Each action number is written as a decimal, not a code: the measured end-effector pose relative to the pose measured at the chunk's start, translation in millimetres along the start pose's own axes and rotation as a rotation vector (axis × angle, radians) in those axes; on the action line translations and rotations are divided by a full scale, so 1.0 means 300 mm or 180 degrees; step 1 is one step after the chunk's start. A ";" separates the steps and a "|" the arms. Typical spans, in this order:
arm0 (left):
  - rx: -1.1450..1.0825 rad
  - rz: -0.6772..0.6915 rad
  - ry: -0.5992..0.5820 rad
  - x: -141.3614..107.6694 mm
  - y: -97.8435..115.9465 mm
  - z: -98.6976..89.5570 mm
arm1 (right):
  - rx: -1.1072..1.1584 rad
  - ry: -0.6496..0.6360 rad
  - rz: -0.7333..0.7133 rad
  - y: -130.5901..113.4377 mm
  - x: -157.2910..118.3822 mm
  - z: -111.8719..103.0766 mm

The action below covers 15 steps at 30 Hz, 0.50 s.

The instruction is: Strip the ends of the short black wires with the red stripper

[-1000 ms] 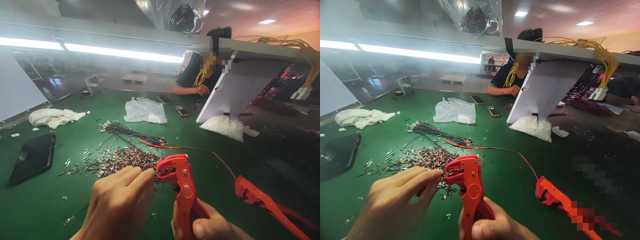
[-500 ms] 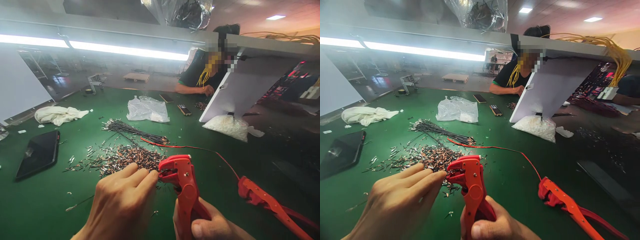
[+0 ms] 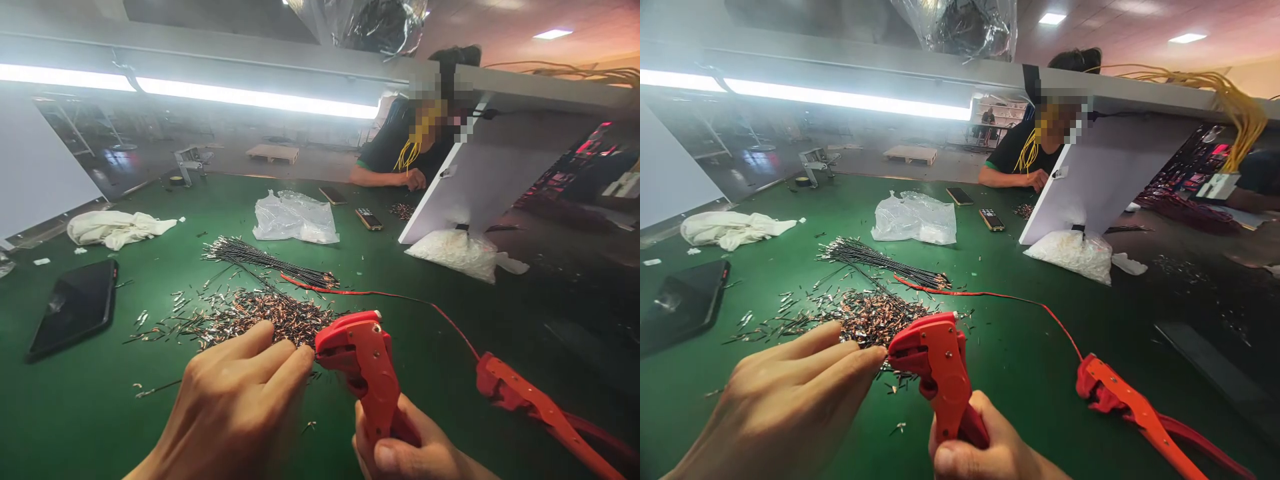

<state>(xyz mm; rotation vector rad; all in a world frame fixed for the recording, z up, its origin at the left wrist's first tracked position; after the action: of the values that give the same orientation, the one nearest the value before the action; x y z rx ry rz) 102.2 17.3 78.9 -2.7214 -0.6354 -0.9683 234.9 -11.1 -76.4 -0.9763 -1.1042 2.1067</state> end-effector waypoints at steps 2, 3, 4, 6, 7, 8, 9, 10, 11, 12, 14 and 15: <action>-0.0001 -0.0048 0.0012 -0.004 -0.006 0.002 | -0.0071 0.0040 -0.0124 0.001 0.002 -0.005; -0.0013 -0.0061 0.0021 -0.005 -0.009 0.003 | -0.0107 0.0001 -0.0156 0.005 0.004 -0.003; -0.0035 -0.0059 0.0033 -0.006 -0.010 0.004 | -0.0109 -0.0039 -0.0168 0.008 0.005 -0.001; -0.0090 -0.0069 -0.0008 -0.007 -0.015 0.009 | -0.0066 -0.0042 -0.0174 0.010 0.005 0.002; -0.0101 -0.0084 -0.0028 -0.008 -0.018 0.011 | -0.0058 -0.0052 -0.0179 0.006 0.005 0.006; -0.0094 -0.0121 -0.0045 -0.009 -0.023 0.013 | -0.0065 -0.0018 -0.0194 0.000 0.003 0.008; -0.0082 -0.0156 -0.0056 -0.012 -0.027 0.014 | -0.0090 0.0032 -0.0216 -0.007 0.001 0.009; -0.0070 -0.0186 -0.0067 -0.015 -0.032 0.016 | -0.0131 0.0070 -0.0244 -0.014 -0.001 0.011; -0.0068 -0.0209 -0.0078 -0.019 -0.036 0.018 | -0.0172 0.0118 -0.0247 -0.018 -0.002 0.011; -0.0086 -0.0227 -0.0110 -0.023 -0.039 0.023 | -0.0201 0.0143 -0.0224 -0.019 -0.004 0.011; -0.0180 -0.0263 -0.0231 -0.032 -0.047 0.039 | -0.0201 0.0193 -0.0151 -0.010 -0.009 0.007; -0.0255 -0.0272 -0.0296 -0.035 -0.050 0.048 | -0.0163 0.0249 -0.0080 0.000 -0.012 0.001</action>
<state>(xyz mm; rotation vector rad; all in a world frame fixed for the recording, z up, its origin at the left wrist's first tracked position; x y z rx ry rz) 95.9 31.6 61.6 -2.8448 -0.7506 -0.9088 236.9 -13.8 -75.1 -1.0541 -1.1303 2.0118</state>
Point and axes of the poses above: each hand's wrist, its own x-axis towards the middle knuckle, its own z-axis out of the palm, y = z × x, the point moved 8 cm from there along x, towards the middle knuckle, and after that the axes turned 11 degrees about z, right-handed, at the moved point
